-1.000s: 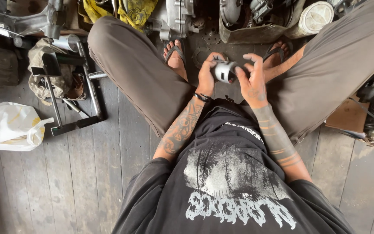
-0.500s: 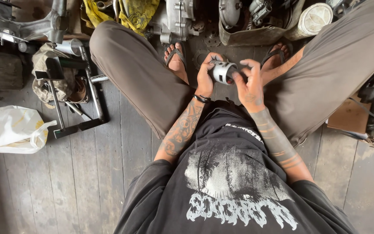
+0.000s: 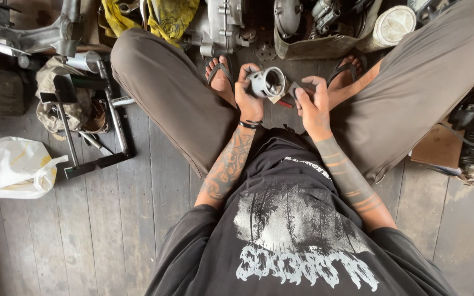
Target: Cleaning a motorcycle piston using an abrasive material while sitting on the floor
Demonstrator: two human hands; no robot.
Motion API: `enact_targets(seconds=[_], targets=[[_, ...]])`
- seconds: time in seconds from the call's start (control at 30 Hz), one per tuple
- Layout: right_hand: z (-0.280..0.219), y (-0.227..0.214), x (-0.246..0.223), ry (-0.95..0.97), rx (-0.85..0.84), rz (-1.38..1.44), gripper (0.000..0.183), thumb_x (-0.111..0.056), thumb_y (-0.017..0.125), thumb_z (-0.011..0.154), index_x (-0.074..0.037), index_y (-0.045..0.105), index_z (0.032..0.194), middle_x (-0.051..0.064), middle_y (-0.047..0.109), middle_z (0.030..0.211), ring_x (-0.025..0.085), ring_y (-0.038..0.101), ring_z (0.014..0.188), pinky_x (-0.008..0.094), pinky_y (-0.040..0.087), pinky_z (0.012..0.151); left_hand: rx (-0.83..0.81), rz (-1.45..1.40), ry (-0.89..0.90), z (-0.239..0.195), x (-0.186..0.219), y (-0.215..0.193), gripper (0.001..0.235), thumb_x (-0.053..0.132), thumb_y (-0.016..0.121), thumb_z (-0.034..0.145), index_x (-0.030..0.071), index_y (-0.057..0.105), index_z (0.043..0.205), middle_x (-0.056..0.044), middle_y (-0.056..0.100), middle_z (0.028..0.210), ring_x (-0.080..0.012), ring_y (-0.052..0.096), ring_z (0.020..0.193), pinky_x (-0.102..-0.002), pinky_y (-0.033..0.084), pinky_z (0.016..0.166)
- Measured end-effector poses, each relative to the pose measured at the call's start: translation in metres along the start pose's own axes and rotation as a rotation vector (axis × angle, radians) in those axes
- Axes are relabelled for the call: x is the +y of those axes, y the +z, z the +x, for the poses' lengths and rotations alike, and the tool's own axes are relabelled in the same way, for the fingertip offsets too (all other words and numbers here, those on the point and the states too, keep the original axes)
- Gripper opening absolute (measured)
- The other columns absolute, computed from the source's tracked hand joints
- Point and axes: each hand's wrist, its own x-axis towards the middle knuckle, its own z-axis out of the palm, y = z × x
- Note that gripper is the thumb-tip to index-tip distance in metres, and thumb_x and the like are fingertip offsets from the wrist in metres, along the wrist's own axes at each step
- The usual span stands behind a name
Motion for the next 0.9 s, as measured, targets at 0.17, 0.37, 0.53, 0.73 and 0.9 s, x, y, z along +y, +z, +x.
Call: enact_targets(seconds=[0.17, 0.37, 0.53, 0.73, 0.9], targets=[[-0.011, 0.018, -0.012, -0.047, -0.034, -0.002, 0.024, -0.012, 0.056, 0.108, -0.003, 0.045, 0.127, 0.006, 0.054, 0.066, 0.011, 0.054, 0.058, 0.021, 0.044, 0.052, -0.052, 0.036, 0.001, -0.004, -0.019, -0.013, 0.034, 0.026, 0.043, 0.076, 0.002, 0.053, 0.098, -0.012, 0.053, 0.077, -0.0155, 0.051, 0.059, -0.024, 0.043, 0.047], [-0.002, 0.005, -0.012, -0.079, 0.037, -0.131, 0.026, -0.013, 0.058, 0.105, -0.003, 0.046, 0.125, 0.003, 0.053, 0.063, 0.012, 0.052, 0.055, 0.022, 0.042, 0.05, -0.035, -0.249, -0.126, 0.003, -0.011, -0.014, 0.036, 0.031, 0.042, 0.074, 0.001, 0.049, 0.094, -0.011, 0.047, 0.08, -0.0194, 0.048, 0.069, -0.029, 0.041, 0.062], [-0.007, 0.02, -0.028, -0.225, -0.094, -0.12, 0.023, -0.014, 0.058, 0.107, -0.003, 0.047, 0.124, 0.006, 0.051, 0.06, 0.012, 0.049, 0.051, 0.021, 0.04, 0.048, -0.171, -0.138, -0.087, -0.006, 0.006, 0.011, 0.038, 0.03, 0.04, 0.076, -0.002, 0.051, 0.094, -0.022, 0.052, 0.075, -0.0288, 0.051, 0.071, -0.034, 0.041, 0.066], [0.006, -0.002, -0.009, -0.224, 0.104, -0.152, 0.024, -0.016, 0.055, 0.109, -0.001, 0.046, 0.125, 0.006, 0.053, 0.072, 0.014, 0.055, 0.059, 0.022, 0.045, 0.052, -0.118, -0.301, -0.199, 0.004, 0.006, 0.005, 0.038, 0.028, 0.042, 0.074, -0.003, 0.05, 0.094, -0.018, 0.051, 0.08, -0.0242, 0.049, 0.074, -0.031, 0.041, 0.069], [-0.003, 0.009, 0.01, -0.186, 0.029, -0.151, 0.028, -0.021, 0.059, 0.107, -0.002, 0.05, 0.125, 0.014, 0.053, 0.122, 0.024, 0.067, 0.094, 0.027, 0.057, 0.058, -0.172, -0.149, -0.146, -0.005, 0.009, 0.012, 0.038, 0.029, 0.041, 0.077, -0.003, 0.052, 0.093, -0.022, 0.053, 0.077, -0.0267, 0.051, 0.074, -0.032, 0.043, 0.069]])
